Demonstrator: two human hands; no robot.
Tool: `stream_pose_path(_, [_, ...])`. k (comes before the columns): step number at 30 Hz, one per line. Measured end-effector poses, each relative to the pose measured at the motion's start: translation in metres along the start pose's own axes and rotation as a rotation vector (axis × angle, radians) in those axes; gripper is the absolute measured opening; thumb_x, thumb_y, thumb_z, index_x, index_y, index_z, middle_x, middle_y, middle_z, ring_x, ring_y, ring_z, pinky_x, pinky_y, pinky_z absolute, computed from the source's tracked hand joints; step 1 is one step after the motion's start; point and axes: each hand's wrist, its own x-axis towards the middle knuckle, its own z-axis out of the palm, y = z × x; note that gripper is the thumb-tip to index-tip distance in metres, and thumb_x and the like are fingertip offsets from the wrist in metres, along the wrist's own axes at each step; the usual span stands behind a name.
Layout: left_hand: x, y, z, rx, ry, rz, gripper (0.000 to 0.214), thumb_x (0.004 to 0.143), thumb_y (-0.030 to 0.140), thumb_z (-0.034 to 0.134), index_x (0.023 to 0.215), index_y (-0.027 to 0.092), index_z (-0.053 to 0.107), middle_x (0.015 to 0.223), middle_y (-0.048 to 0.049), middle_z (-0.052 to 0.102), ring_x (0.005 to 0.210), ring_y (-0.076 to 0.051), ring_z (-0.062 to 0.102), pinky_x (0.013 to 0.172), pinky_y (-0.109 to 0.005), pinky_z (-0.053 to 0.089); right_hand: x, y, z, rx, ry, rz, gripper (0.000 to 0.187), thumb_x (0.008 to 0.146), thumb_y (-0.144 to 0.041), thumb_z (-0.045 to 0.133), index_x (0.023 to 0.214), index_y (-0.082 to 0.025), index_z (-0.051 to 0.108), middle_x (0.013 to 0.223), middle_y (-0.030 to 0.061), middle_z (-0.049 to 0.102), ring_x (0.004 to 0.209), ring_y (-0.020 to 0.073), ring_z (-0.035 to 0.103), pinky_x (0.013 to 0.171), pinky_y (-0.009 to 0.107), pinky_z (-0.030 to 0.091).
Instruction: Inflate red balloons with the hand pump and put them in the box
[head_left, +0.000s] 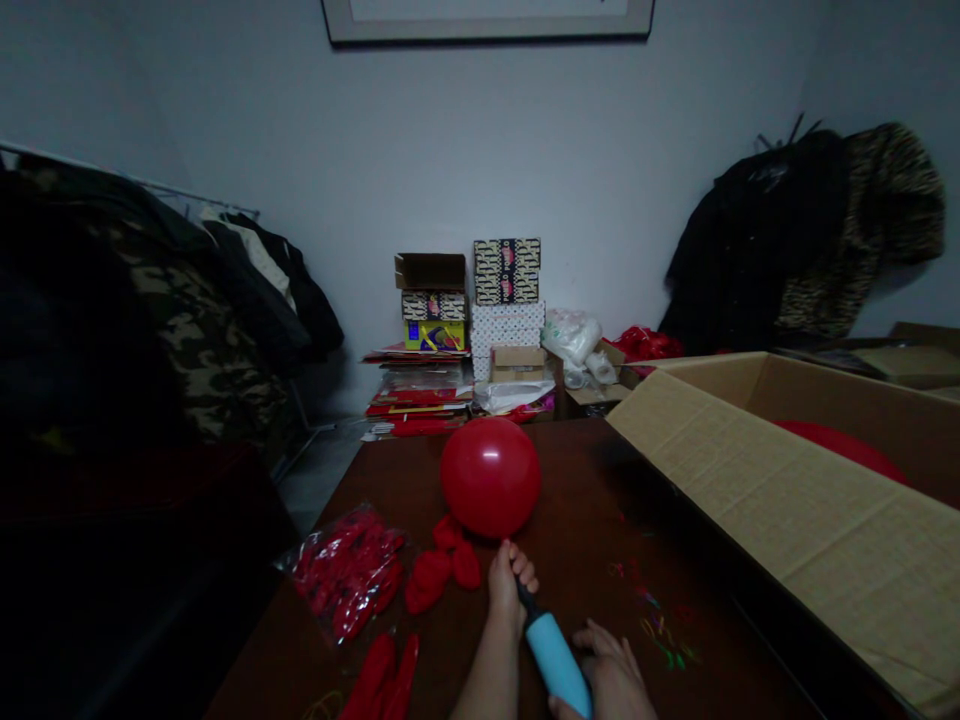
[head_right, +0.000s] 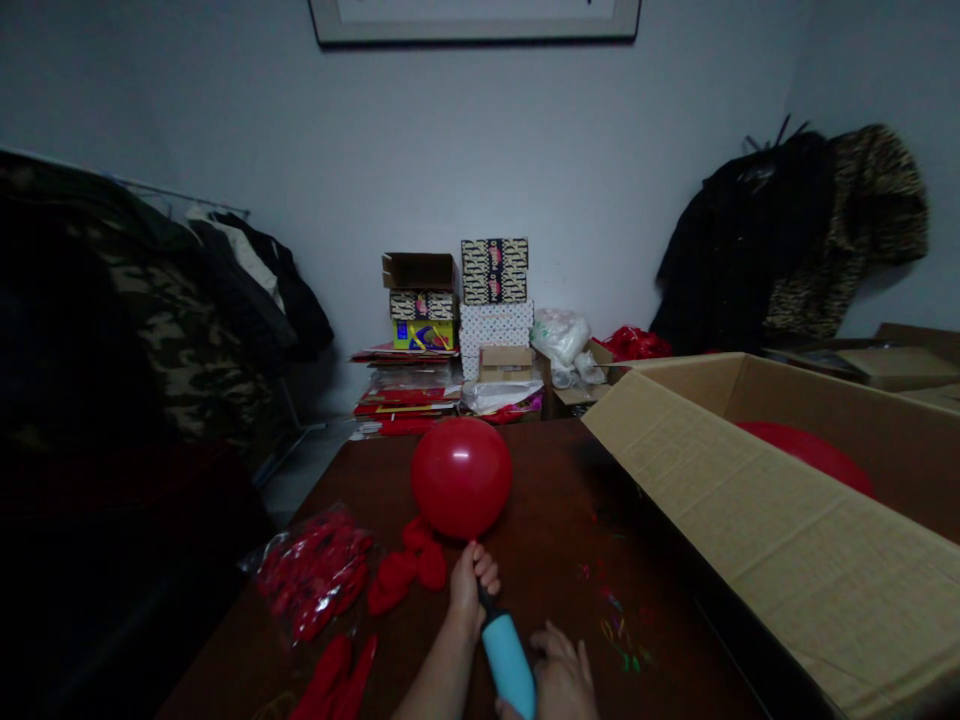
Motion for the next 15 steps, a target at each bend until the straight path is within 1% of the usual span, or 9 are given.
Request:
stream_pose_path(2, [0.001,0.0,-0.001,0.003,-0.007,-0.009,0.048,0.062,0.049,0.07,0.064,0.022,0.031,0.044,0.0115,0.027,0.034,-0.003,0.024,0.038,-0.02,0.009,0.001,-0.008,-0.003,-0.001,0.006,0.011,0.046,0.063,-0.046,0.057,0.096,-0.017,0.07,0.129,0.0115,0.055,0.132,0.0358,0.035,0.11,0.057,0.016])
stream_pose_path(3, [0.002,0.0,-0.001,0.006,-0.008,-0.011,0.049,0.061,0.05,0.071,0.064,0.022,0.031,0.044,0.0115,0.027,0.034,-0.003,0.023,0.038,-0.02,0.009,0.001,-0.01,-0.003,-0.015,0.004,0.026,0.046,0.064,-0.048,0.057,0.096,-0.017,0.07,0.129,0.0119,0.055,0.131,0.0359,0.035,0.11,0.057,0.016])
stream_pose_path(4, [0.002,0.0,-0.001,0.009,-0.006,-0.01,0.049,0.06,0.051,0.071,0.064,0.022,0.031,0.044,0.0116,0.027,0.033,-0.003,0.023,0.038,-0.02,0.009,0.0,-0.011,-0.001,-0.038,0.006,0.041,0.046,0.065,-0.049,0.056,0.096,-0.017,0.07,0.13,0.0121,0.055,0.131,0.036,0.035,0.11,0.058,0.016])
stream_pose_path(6, [0.002,-0.001,-0.001,0.014,0.001,0.002,0.05,0.059,0.051,0.072,0.063,0.022,0.031,0.043,0.0116,0.027,0.033,-0.003,0.024,0.038,-0.02,0.009,-0.003,-0.011,0.003,-0.087,0.034,0.064,0.053,0.066,-0.052,0.055,0.103,-0.017,0.067,0.132,0.0128,0.054,0.132,0.0361,0.034,0.11,0.059,0.015])
stream_pose_path(9, [0.001,-0.002,0.0,0.019,0.003,0.009,0.049,0.06,0.051,0.071,0.063,0.022,0.031,0.043,0.0116,0.027,0.033,-0.004,0.024,0.037,-0.02,0.009,-0.006,-0.009,0.009,-0.134,0.073,0.08,0.062,0.067,-0.055,0.055,0.112,-0.013,0.062,0.133,0.0148,0.052,0.133,0.0364,0.032,0.11,0.061,0.013])
stream_pose_path(10, [0.0,-0.002,0.0,0.021,0.006,0.009,0.049,0.06,0.051,0.07,0.063,0.022,0.031,0.043,0.0115,0.027,0.033,-0.004,0.024,0.037,-0.02,0.009,-0.007,-0.008,0.01,-0.139,0.078,0.08,0.062,0.067,-0.055,0.056,0.112,-0.013,0.063,0.132,0.015,0.053,0.133,0.0363,0.032,0.11,0.06,0.012])
stream_pose_path(12, [-0.001,-0.002,0.001,0.024,0.013,0.011,0.048,0.061,0.051,0.07,0.063,0.022,0.031,0.043,0.0115,0.027,0.033,-0.004,0.025,0.037,-0.02,0.009,-0.007,-0.006,0.014,-0.14,0.083,0.072,0.055,0.069,-0.051,0.057,0.109,-0.014,0.064,0.13,0.0143,0.055,0.133,0.0357,0.033,0.111,0.059,0.013])
stream_pose_path(14, [-0.002,-0.002,0.002,0.024,0.021,0.02,0.048,0.061,0.051,0.07,0.063,0.022,0.031,0.043,0.0116,0.026,0.033,-0.004,0.025,0.037,-0.02,0.009,-0.008,-0.002,0.019,-0.138,0.103,0.058,0.042,0.073,-0.041,0.055,0.105,-0.016,0.066,0.126,0.0125,0.059,0.132,0.0342,0.035,0.111,0.058,0.016])
stream_pose_path(15, [-0.002,-0.002,0.002,0.025,0.023,0.025,0.048,0.061,0.05,0.07,0.064,0.022,0.031,0.043,0.0116,0.026,0.033,-0.004,0.025,0.037,-0.02,0.009,-0.009,0.001,0.022,-0.137,0.123,0.056,0.034,0.076,-0.033,0.052,0.102,-0.017,0.067,0.124,0.0109,0.061,0.131,0.0324,0.037,0.111,0.057,0.018])
